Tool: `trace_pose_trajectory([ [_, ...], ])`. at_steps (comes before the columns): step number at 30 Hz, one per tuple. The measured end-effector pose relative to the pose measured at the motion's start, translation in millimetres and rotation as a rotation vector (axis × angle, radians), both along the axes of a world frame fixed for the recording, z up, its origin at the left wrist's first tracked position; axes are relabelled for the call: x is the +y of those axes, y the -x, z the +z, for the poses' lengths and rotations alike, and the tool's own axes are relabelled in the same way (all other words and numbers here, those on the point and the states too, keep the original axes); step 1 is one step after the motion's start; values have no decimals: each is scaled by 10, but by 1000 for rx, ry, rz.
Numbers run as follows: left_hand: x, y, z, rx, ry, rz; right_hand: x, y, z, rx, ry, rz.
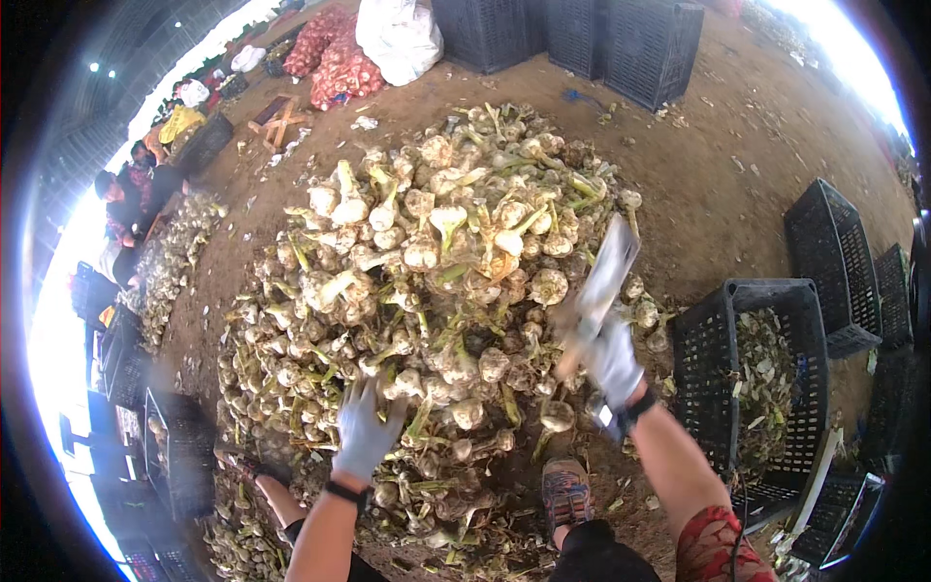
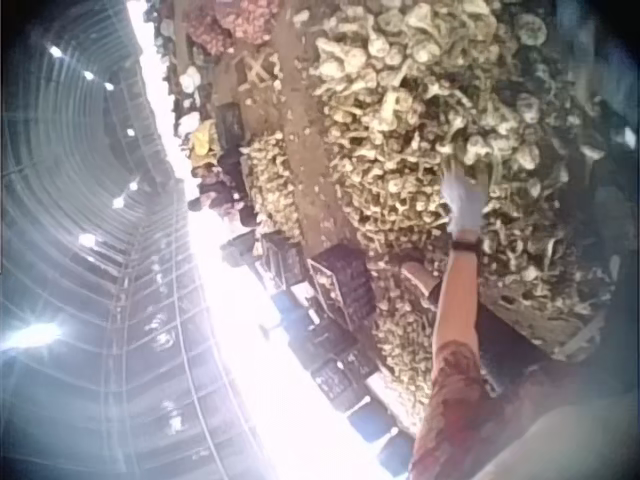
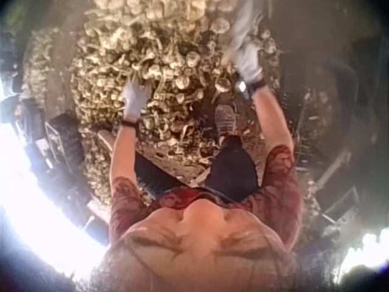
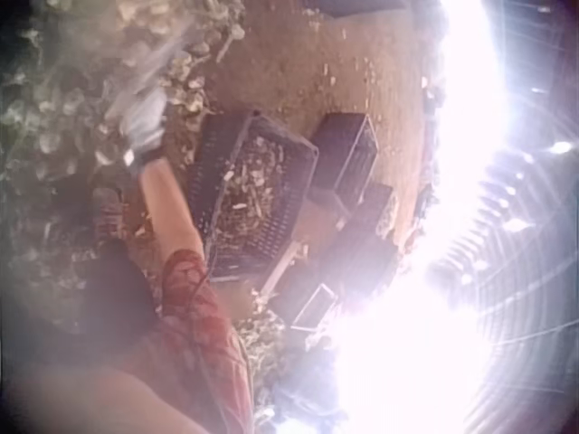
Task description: The person picks up garlic bulbs from a pile, trims the roots and stems using a knife, and places the trimmed garlic into a plastic crate. They repeat this process while occasionally clearing debris and moving untrimmed garlic aside to reach others.
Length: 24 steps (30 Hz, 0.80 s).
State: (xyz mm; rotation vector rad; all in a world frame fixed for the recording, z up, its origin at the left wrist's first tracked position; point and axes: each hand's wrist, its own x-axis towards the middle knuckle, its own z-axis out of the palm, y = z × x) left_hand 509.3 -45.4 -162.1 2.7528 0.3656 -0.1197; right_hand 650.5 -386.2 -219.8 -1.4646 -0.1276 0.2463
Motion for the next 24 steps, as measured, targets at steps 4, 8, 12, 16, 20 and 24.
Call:
trace_pose_trajectory([
  [4,-578,-1106,-221,207,175,-46,-570,-666,-249,329,635,-8],
  [8,-679,-1182,-305,502,-195,-120,-156,-591,-148,475,688,176],
  [12,-687,-836,-471,486,-128,-197,57,-83,-218,571,435,148],
  [16,-737,-389,-178,631,6,-204,326,583,-597,547,304,254],
  [20,-546,320,-325,761,-134,-245,629,1339,-469,600,235,424],
  [24,-286,1201,-737,732,-161,-253,793,1720,-429,624,395,829],
])
